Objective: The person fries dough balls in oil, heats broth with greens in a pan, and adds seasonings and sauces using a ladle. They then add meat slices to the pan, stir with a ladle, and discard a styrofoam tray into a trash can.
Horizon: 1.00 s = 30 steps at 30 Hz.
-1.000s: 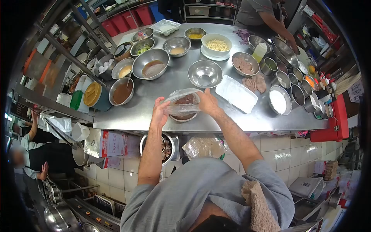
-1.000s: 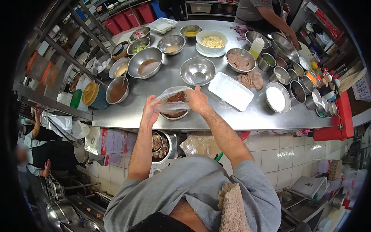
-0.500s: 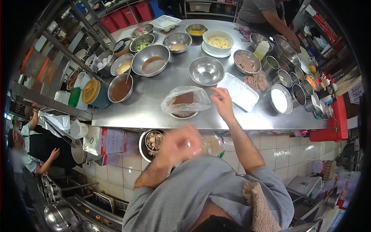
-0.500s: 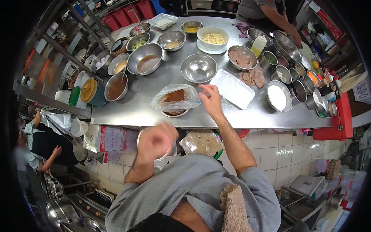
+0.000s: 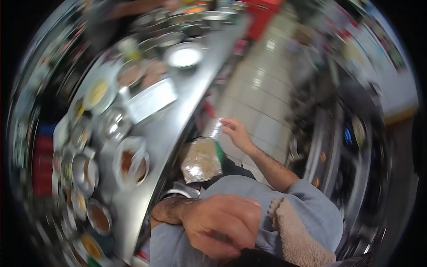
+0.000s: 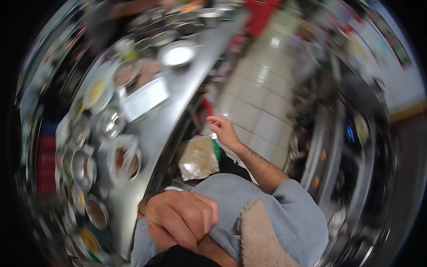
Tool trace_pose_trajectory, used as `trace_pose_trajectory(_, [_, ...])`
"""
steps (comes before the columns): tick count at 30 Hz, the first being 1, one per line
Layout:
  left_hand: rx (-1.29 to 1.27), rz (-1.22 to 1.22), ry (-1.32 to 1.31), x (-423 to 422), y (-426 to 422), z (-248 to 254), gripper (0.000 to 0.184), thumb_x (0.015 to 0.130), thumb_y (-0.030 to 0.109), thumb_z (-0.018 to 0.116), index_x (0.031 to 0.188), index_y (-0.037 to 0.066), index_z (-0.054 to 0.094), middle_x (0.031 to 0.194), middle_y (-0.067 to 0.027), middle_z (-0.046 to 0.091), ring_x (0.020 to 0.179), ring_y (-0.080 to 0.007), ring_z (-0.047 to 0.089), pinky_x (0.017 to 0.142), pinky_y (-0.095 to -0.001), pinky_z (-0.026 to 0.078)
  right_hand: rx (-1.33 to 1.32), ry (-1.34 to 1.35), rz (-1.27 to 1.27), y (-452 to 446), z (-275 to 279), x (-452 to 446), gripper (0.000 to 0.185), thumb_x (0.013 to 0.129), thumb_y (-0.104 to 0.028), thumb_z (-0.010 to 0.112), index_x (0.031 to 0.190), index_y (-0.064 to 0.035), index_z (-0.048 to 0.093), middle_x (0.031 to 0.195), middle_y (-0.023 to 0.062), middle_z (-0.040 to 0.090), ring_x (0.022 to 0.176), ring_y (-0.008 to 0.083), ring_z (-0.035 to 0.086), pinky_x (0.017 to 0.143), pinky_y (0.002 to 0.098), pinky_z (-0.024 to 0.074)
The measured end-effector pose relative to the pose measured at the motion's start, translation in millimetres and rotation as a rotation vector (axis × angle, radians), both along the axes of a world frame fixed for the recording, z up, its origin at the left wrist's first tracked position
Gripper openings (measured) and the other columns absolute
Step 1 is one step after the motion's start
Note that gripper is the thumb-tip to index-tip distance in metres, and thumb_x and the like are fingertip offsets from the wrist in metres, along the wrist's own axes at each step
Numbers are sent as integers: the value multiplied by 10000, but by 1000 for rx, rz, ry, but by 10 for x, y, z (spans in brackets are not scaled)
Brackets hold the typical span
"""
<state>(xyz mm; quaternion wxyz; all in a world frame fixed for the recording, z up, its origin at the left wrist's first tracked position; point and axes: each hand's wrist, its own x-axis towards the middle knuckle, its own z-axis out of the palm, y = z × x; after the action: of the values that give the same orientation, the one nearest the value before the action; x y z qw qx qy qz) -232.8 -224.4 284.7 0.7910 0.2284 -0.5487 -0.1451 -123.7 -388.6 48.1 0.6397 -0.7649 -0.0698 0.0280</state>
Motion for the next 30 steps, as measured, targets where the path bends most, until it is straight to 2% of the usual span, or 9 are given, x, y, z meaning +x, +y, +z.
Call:
trace_pose_trajectory(4, [102,-326,62,-76,-627,141,180,802,119,581,753,-52,613,696,-94,552,561,-217,490,556,-347,365,-63,14,-380,-985,157,-672,231,777,-53,571,1004,-30,611,895,68,531,743,132,529,674,253,458])
trace_pose_trajectory(11, [193,-799,-51,-255,-1738,260,124,783,63,591,859,-35,592,775,-105,551,647,-249,508,635,-353,404,-413,-263,-1160,-2768,525,-1604,278,749,-51,564,1022,-12,593,933,86,532,803,163,527,742,275,441])
trace_pose_trajectory(13, [323,-812,-32,-400,-2026,416,251,852,178,516,720,-35,530,684,-119,523,568,-248,469,566,-369,357,-397,-273,-1374,-3276,504,-1844,274,741,-30,563,1014,-33,591,935,94,514,758,159,532,691,275,452])
trace_pose_trajectory(15, [424,-837,-33,-544,-2282,366,356,890,221,470,632,-24,465,637,-129,503,530,-255,450,531,-381,332,-479,-281,-1446,-3757,462,-2147,280,734,-56,585,1014,-44,589,943,103,499,761,190,538,691,298,456])
trace_pose_trajectory(19, [212,-945,-178,-543,-2955,284,329,853,211,536,634,-27,477,677,-133,525,540,-256,473,533,-374,344,-722,127,-1459,-4189,470,-2954,378,723,-133,628,1090,-89,547,976,117,462,927,276,484,798,434,390])
trace_pose_trajectory(21, [241,-598,-300,-535,-3141,43,172,762,108,635,840,-42,604,760,-108,552,627,-246,504,630,-353,405,-939,403,-1520,-4149,439,-3467,468,702,-134,643,1151,-105,515,1021,111,441,980,272,451,809,435,366])
trace_pose_trajectory(23, [438,-377,-217,-467,-3239,-124,207,739,146,667,814,-40,614,753,-111,556,616,-226,503,624,-345,407,-854,540,-1595,-3969,314,-3990,520,696,-148,653,1185,-106,481,1060,132,418,1041,302,400,843,463,322])
trace_pose_trajectory(29, [724,-252,-78,-317,-3730,-754,169,779,88,601,892,-34,569,751,-48,506,676,-117,467,604,-252,377,-908,862,-1843,-3179,-139,-4778,670,661,-78,658,1266,-115,371,1049,194,393,1009,352,401,829,444,345])
trace_pose_trajectory(30, [788,-320,-25,-345,-3816,-812,143,789,62,588,898,-30,573,761,-43,507,672,-105,461,601,-245,374,-715,873,-1910,-3122,-239,-4846,712,654,-23,623,1294,-117,326,1051,204,392,1008,369,398,827,445,357])
